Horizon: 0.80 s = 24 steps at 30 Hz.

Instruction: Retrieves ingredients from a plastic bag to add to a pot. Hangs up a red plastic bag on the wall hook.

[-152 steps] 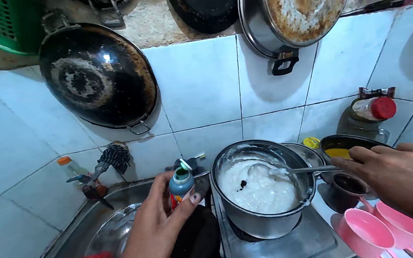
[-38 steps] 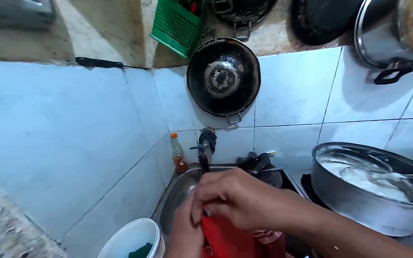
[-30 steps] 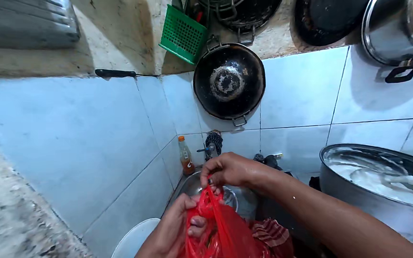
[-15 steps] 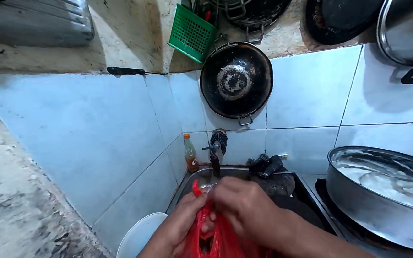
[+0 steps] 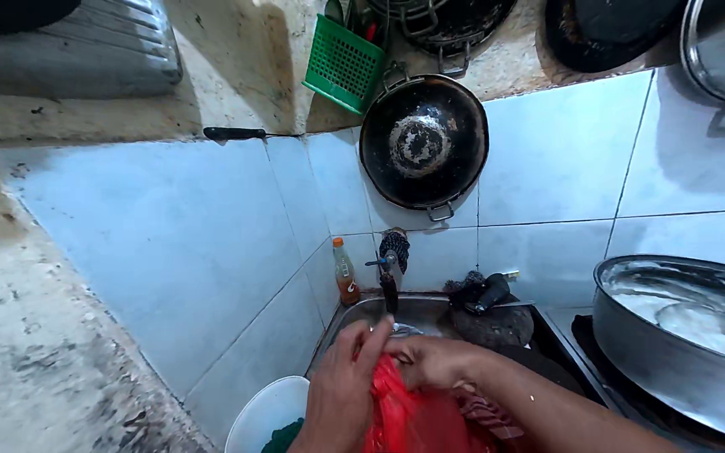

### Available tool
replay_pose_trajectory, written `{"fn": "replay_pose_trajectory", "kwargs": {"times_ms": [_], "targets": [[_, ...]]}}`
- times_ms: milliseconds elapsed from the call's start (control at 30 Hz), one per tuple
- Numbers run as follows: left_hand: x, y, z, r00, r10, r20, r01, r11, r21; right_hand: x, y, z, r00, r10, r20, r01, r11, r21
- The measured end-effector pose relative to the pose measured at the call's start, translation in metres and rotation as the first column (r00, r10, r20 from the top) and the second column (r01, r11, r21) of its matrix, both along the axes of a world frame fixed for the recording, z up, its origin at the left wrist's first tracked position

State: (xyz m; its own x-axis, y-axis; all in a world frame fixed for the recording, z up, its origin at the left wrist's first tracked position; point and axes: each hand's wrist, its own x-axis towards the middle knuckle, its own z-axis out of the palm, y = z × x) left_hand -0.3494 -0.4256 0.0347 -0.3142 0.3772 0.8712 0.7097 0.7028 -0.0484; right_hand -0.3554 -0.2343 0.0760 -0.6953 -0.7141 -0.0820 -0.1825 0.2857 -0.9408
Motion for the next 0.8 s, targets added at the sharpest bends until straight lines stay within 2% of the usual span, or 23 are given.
{"fn": "replay_pose_trajectory", "kwargs": {"times_ms": [33,100,167,200,300,333,367,400,433,500,533,567,600,633,700,733,800], "targets": [[-0.002,0.004,-0.002,0.998,0.057,-0.01,-0.057,0.997,0.054,0.004,-0.004,0.003,0.996,-0.055,-0.07,0.056,0.998,0.014],[-0.004,0.01,0.0,0.994,0.101,0.035,-0.105,0.987,0.12,0.013,-0.009,0.008,0.907,-0.187,-0.378,0.214,0.976,0.03],[-0.005,0.007,0.005,0.982,0.037,0.187,-0.059,0.992,0.112,0.009,-0.003,0.002,0.674,-0.208,-0.709,0.254,0.966,-0.043],[-0.005,0.004,0.008,0.969,0.002,0.246,-0.024,0.996,0.087,0.005,0.004,0.001,0.568,-0.212,-0.795,0.267,0.961,-0.065],[-0.004,-0.011,0.012,0.925,-0.167,0.342,0.183,0.983,-0.012,-0.007,0.023,-0.01,0.097,-0.193,-0.976,0.37,0.918,-0.145],[-0.003,-0.017,0.009,0.884,-0.254,0.392,0.276,0.961,0.001,-0.006,0.027,-0.016,0.037,-0.145,-0.989,0.402,0.908,-0.118],[0.0,-0.025,0.004,0.818,-0.353,0.454,0.37,0.927,0.053,-0.003,0.031,-0.025,0.037,-0.099,-0.994,0.43,0.9,-0.073],[0.006,-0.035,-0.003,0.747,-0.422,0.514,0.427,0.897,0.115,-0.001,0.037,-0.037,0.084,-0.065,-0.994,0.468,0.884,-0.018],[0.015,-0.047,-0.011,0.698,-0.435,0.569,0.427,0.891,0.157,0.0,0.046,-0.049,0.189,-0.048,-0.981,0.517,0.854,0.058],[0.044,-0.071,-0.03,0.682,-0.305,0.665,0.308,0.944,0.117,0.001,0.064,-0.077,0.486,-0.016,-0.874,0.566,0.767,0.301],[0.057,-0.078,-0.039,0.69,-0.224,0.688,0.239,0.968,0.076,0.002,0.068,-0.085,0.642,0.004,-0.767,0.525,0.726,0.444],[0.067,-0.08,-0.048,0.693,-0.161,0.703,0.173,0.983,0.056,0.002,0.067,-0.087,0.765,0.026,-0.644,0.452,0.69,0.565],[0.075,-0.079,-0.053,0.697,-0.121,0.707,0.123,0.991,0.048,0.0,0.063,-0.088,0.83,0.04,-0.556,0.392,0.669,0.632],[0.08,-0.078,-0.056,0.704,-0.122,0.7,0.102,0.992,0.071,-0.002,0.058,-0.084,0.863,0.032,-0.505,0.361,0.659,0.659],[0.08,-0.07,-0.051,0.724,-0.244,0.646,0.124,0.966,0.226,-0.009,0.053,-0.068,0.863,-0.024,-0.505,0.381,0.687,0.619],[0.077,-0.062,-0.044,0.706,-0.354,0.613,0.161,0.924,0.348,-0.011,0.052,-0.057,0.823,-0.066,-0.565,0.425,0.732,0.533],[0.07,-0.037,-0.026,0.609,-0.571,0.55,0.187,0.778,0.6,-0.004,0.044,-0.036,0.624,-0.125,-0.771,0.503,0.819,0.275]]}}
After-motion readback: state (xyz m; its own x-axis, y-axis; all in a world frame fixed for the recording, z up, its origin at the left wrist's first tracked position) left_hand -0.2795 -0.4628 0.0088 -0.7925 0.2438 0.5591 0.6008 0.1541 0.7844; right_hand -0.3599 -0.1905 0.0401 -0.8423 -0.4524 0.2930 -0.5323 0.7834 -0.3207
